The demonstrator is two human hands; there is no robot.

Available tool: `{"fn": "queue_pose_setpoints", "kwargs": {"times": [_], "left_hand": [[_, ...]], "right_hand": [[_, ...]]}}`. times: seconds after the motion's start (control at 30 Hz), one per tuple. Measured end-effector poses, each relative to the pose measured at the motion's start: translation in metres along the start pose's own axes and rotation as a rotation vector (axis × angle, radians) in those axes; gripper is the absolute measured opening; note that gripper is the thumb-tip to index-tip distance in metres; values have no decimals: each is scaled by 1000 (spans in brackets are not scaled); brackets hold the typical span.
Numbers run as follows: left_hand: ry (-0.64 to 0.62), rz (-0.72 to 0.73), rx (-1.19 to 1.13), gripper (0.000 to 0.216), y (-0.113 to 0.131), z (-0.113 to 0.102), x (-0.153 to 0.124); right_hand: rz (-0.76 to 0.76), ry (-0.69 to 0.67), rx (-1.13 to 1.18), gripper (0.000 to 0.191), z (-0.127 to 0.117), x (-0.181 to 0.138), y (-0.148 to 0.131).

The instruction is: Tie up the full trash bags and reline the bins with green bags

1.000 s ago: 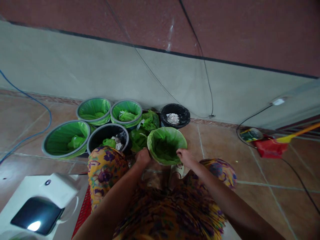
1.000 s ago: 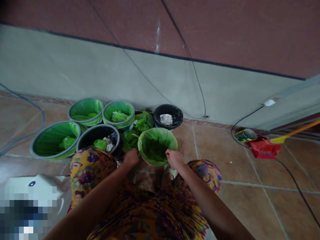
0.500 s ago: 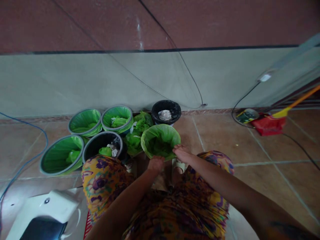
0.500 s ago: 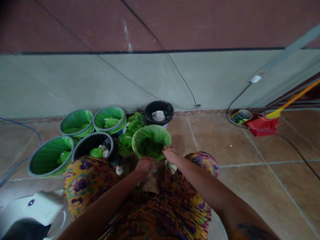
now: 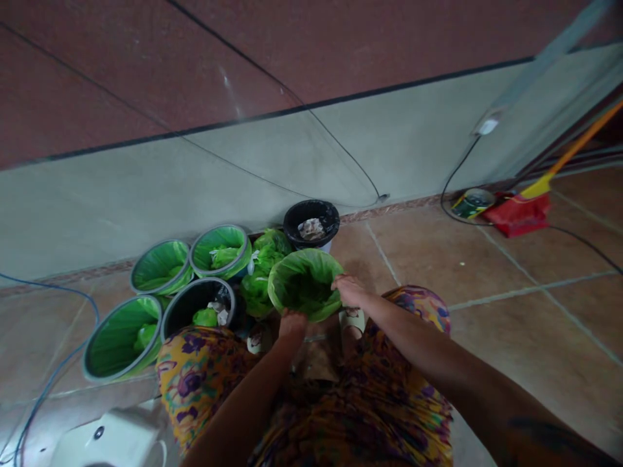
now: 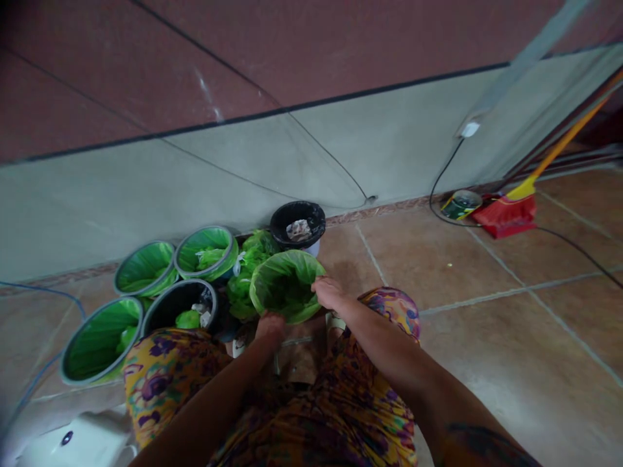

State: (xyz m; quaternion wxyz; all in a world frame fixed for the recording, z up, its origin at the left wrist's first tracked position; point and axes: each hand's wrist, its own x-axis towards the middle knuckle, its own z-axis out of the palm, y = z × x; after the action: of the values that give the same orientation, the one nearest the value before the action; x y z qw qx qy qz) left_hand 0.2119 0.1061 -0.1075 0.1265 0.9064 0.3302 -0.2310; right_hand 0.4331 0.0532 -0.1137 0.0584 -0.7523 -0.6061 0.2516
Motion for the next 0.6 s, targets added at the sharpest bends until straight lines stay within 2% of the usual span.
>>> {"fn": "queue_pose_setpoints", "kwargs": {"times": [0.1,0.23,0.33,0.43,0.6], "left_hand": [[36,-43,39,33,4,-9,-7],[112,-65,8,42,23,-23,-12],[118,51,-65,49,46,-29,-8],[96,143,-105,47,66,-26,3],[-30,94,-104,39,74,-9,20]], "right_hand": [[135,58,13,46,-23,-3,-5],[333,73,34,35,-39,-4,-4],[425,4,17,33,-37,-2,-1],[469,-54,38,31,-30,1,1],[494,-77,73,27,-21,10,1]]}}
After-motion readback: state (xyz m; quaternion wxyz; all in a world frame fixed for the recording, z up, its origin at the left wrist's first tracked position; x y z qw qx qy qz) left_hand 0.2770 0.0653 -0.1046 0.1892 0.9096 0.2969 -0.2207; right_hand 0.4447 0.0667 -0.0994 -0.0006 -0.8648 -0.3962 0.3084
